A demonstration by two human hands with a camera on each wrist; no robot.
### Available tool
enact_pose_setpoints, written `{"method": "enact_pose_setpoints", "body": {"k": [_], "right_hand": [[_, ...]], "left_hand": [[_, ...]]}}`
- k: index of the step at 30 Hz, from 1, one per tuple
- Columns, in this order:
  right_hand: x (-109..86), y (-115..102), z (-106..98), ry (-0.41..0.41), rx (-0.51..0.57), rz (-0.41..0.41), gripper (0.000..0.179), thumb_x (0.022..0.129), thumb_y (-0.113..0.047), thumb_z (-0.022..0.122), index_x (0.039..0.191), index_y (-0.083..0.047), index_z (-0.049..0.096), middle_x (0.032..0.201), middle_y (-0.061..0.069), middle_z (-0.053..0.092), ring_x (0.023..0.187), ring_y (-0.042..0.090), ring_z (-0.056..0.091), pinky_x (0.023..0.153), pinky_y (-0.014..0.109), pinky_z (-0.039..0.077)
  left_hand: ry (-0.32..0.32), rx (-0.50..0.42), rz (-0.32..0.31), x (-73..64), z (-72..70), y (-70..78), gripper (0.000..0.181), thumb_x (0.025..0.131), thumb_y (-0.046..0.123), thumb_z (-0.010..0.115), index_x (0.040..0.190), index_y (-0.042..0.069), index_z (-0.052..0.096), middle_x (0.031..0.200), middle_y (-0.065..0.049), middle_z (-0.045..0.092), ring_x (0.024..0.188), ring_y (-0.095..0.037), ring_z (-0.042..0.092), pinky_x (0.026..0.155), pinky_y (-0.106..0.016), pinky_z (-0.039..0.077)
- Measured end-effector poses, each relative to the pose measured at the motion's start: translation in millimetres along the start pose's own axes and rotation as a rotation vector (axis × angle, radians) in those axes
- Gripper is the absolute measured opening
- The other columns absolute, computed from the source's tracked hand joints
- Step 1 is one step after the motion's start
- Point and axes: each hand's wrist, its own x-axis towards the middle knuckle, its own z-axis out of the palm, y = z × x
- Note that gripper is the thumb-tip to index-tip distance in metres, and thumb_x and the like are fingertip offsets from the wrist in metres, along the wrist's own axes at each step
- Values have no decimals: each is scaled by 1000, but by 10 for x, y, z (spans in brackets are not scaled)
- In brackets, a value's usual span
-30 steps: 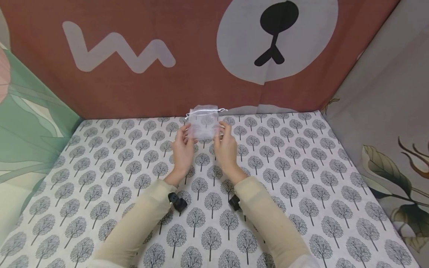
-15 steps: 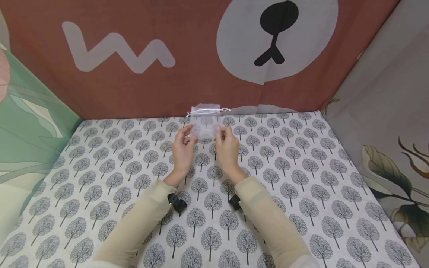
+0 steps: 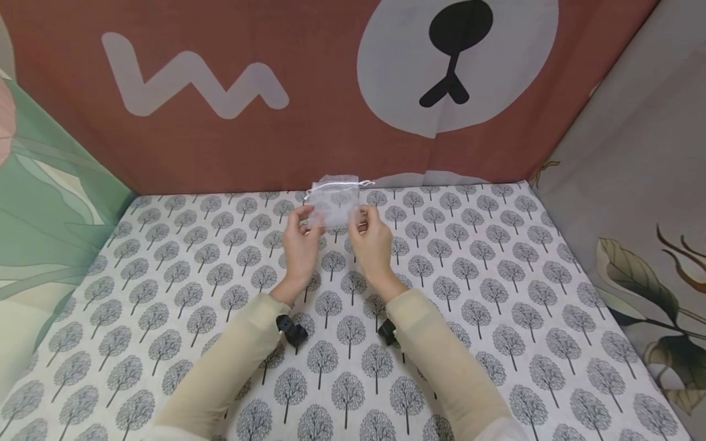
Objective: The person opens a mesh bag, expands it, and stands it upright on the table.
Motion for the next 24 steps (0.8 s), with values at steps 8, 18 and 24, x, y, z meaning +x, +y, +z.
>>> {"method": "enact_pose_setpoints", "body": {"k": [8, 18, 24], "right_hand": [[4, 4, 5, 31, -19, -38, 26, 99, -14, 46, 89, 5, 60, 70, 17, 68, 55, 23, 60, 45, 10, 39], [-5, -21, 16, 24, -16, 24, 27, 101, -15, 43, 104, 8, 58, 71, 20, 68, 58, 28, 63, 41, 14, 39], [18, -27, 60, 31, 60, 87, 30, 102, -19, 45, 109, 7, 58, 68, 22, 65, 60, 33, 66, 42, 13, 41]], "left_hand": [[29, -28, 18, 8, 17, 1, 23, 97, 15, 54, 111, -3, 57, 115, -20, 65, 74, -31, 69, 64, -45, 60], [40, -32, 4, 33, 51, 14, 29, 98, 18, 52, 120, -1, 51, 107, -21, 68, 75, -35, 68, 65, -40, 61], [40, -78, -98, 32, 48, 23, 33, 94, 22, 61, 119, 2, 53, 93, -20, 72, 72, -33, 70, 65, -45, 60]]}}
